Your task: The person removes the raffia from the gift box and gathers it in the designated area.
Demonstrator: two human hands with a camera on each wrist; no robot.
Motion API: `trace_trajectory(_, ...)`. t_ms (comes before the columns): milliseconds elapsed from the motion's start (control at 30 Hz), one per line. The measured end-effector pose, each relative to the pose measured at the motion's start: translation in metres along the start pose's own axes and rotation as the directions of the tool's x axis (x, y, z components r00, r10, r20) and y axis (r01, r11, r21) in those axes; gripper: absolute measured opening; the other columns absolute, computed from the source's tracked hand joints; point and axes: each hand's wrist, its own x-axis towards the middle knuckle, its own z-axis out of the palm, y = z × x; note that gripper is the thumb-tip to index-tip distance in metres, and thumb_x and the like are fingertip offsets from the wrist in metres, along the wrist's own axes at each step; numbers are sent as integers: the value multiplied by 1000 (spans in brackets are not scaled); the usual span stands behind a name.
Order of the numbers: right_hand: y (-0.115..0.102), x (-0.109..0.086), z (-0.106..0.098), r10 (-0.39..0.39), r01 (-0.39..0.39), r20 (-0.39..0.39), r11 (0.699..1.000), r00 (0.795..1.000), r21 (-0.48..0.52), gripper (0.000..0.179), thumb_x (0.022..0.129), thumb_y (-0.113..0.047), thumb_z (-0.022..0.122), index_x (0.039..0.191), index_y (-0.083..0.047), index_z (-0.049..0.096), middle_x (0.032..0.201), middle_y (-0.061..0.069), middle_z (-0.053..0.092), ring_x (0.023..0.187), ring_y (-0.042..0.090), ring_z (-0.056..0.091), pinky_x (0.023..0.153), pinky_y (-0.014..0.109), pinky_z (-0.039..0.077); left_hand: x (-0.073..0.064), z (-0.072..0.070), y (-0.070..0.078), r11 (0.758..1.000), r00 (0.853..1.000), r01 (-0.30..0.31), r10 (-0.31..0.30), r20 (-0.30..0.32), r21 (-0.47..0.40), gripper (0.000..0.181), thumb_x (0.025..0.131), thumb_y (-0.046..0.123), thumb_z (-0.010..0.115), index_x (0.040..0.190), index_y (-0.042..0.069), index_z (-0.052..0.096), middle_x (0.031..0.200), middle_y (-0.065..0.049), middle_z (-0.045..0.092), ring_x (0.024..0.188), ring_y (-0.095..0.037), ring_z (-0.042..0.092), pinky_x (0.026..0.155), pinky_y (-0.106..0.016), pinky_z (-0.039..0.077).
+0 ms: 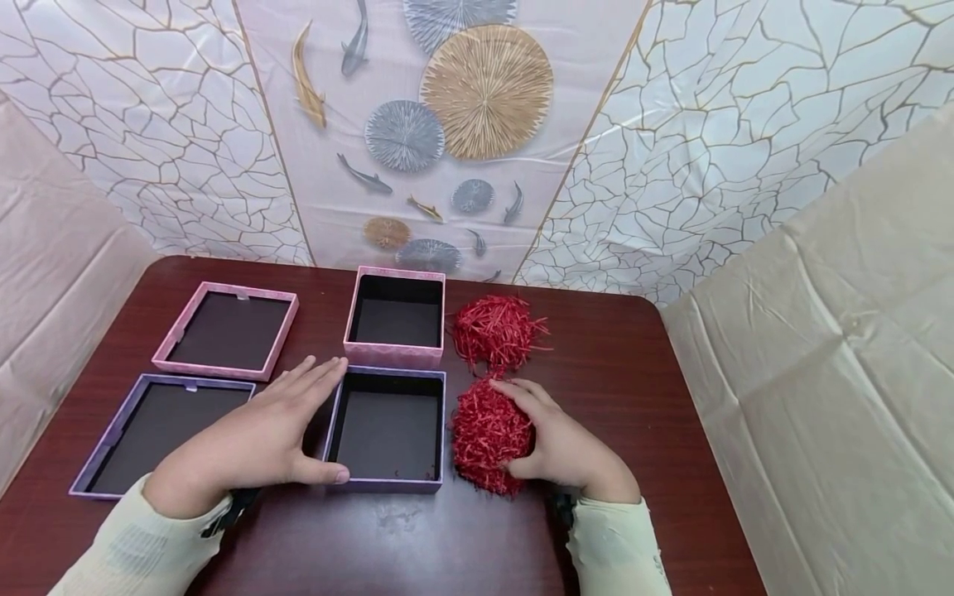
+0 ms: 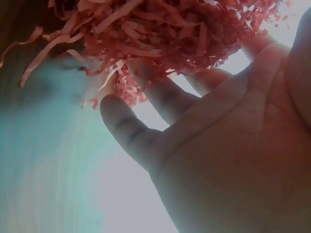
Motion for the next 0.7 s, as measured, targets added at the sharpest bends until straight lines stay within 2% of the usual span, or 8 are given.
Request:
trace_trajectory(100, -2, 0, 1, -4, 4, 0, 1000, 1000, 2, 116, 82, -37, 102, 175, -44, 33, 176, 5, 35, 147, 37, 55, 109, 55, 61, 0, 0, 0, 1000, 1000, -8, 8, -9, 10, 140, 77, 82, 89, 177, 2, 30, 182, -22, 36, 169, -55, 28, 133, -73, 31)
trace_trajectory(233, -4, 1, 1, -15, 15, -4, 1000, 1000, 0, 116, 82, -43, 102, 175, -42, 33, 180, 6, 30, 150, 41, 53, 110, 59, 61, 1, 0, 0, 1000, 1000, -5, 5, -11, 13, 140, 77, 78, 91, 177, 2, 28, 184, -21, 32, 171, -54, 25, 135, -72, 29)
trace_trajectory(533, -9, 2, -2, -43, 43, -47, 999, 998, -1, 116, 80, -49, 103, 175, -41, 36, 183, 7, 26, 157, 45, 47, 111, 63, 59, 2, -1, -2, 1000, 1000, 9, -9, -18, 23, 143, 76, 80, 90, 179, 5, 25, 186, -20, 28, 172, -52, 20, 138, -69, 23)
trace_trajectory(700, -10, 2, -3, -64, 63, -69, 998, 996, -6, 116, 81, -51, 102, 175, -35, 37, 183, 6, 26, 158, 44, 46, 112, 63, 58, 2, -2, -2, 999, 1000, 9, -8, -30, 32, 142, 77, 79, 90, 179, 7, 25, 186, -19, 26, 173, -52, 19, 138, -70, 23)
